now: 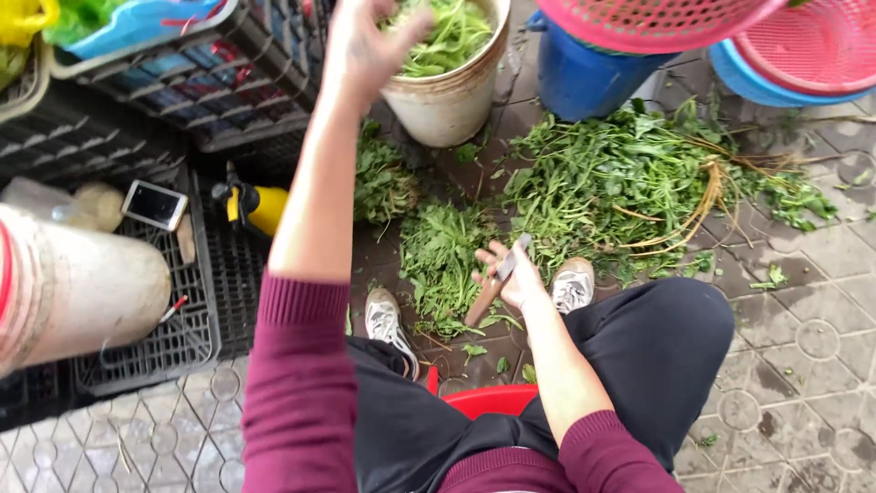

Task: Trimming and cleaning leafy green vegetables using a small knife

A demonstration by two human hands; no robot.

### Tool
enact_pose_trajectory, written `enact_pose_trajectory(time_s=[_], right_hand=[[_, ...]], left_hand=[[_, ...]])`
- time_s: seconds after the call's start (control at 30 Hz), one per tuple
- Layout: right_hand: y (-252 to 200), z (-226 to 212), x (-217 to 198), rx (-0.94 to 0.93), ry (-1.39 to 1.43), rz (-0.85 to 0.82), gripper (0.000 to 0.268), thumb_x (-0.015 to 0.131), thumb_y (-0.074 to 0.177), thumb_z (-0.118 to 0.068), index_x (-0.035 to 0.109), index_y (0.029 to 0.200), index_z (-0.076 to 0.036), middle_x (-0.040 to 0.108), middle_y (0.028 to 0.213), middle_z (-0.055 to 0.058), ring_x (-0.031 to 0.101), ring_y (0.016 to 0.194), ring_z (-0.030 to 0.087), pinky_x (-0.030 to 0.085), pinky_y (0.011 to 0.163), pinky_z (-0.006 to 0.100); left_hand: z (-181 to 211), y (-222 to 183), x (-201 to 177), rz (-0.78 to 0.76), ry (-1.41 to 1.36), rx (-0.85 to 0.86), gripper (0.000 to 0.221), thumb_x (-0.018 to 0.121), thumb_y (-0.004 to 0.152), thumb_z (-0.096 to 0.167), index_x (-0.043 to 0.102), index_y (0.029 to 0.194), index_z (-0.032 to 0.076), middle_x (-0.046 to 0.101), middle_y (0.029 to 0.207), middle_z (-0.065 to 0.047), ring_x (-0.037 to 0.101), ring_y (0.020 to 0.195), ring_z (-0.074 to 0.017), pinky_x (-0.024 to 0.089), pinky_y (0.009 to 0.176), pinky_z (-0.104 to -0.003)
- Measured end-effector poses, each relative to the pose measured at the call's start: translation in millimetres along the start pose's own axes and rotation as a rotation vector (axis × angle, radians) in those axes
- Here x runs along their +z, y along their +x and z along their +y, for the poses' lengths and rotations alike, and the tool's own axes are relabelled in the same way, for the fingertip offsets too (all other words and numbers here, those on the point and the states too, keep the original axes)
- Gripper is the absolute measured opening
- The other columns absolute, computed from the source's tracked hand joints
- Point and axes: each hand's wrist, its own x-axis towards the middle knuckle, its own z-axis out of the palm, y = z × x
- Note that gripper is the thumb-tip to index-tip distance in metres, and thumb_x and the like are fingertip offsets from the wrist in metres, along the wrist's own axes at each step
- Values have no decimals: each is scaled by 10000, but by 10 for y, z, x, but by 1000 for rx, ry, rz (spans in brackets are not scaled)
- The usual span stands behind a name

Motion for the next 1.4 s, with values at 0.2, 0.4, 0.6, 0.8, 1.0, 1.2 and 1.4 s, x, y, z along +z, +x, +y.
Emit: enact_pose_trajectory(time_s=[0.2,0.4,0.6,0.8,1.0,1.2,1.4], right_hand=[[846,755,-919,-145,-274,343,422,682,1105,-431,691,1123,-10,817,939,177,574,484,220,503,453,392],[937,1098,-1536,-322,-772,507,175,843,940,-179,802,1062,-59,774,780,155,661,435,233,535,379,350],[1061,1381,-1625,-282,-1079,517,218,863,867,-262,856,1043,-135,671,546,69,657,377,212,546,427,333],[1471,1709,-1598,-322,-1295,656,320,850,874,-383,829,1111,-169,802,917,75,736,777,293,591,733,434],[2002,1495,-1699,-365,-1653,655,416,863,886,-538,763,1130,-217,773,1062,45,775,1102,363,619,928,560],[1199,935,-844,-273,-1300,349,299,881,837,-333,779,1015,-116,651,612,48,672,437,218,541,535,357],[-58,492,302,-81,-699,-29,315,869,942,-177,735,1211,-83,572,770,-23,512,523,39,523,521,230]], left_hand=[[628,-1896,-324,-187,-287,-185,291,806,1025,378,756,1222,170,709,1069,-54,687,896,-222,578,773,-374],[238,-3100,-496,-383,-31,-369,453,833,992,455,745,1384,245,776,1196,-12,786,1030,-241,644,866,-402],[251,-3108,-905,-401,117,-213,465,749,1068,386,667,1441,120,730,1210,-114,759,1073,-368,615,902,-492],[342,-3049,-988,-365,97,-215,454,727,1094,396,647,1462,142,722,1210,-74,765,1077,-334,620,907,-466],[284,-2961,-1009,-314,92,-243,435,722,1105,349,640,1467,122,715,1190,-102,767,1071,-361,620,898,-486],[109,-2979,-764,-325,130,-186,425,733,1084,357,644,1448,157,709,1154,-76,768,1055,-343,620,875,-481],[89,-3126,-49,-459,226,-36,351,789,995,238,724,1339,265,714,1264,-21,705,1209,-295,543,1028,-518]])
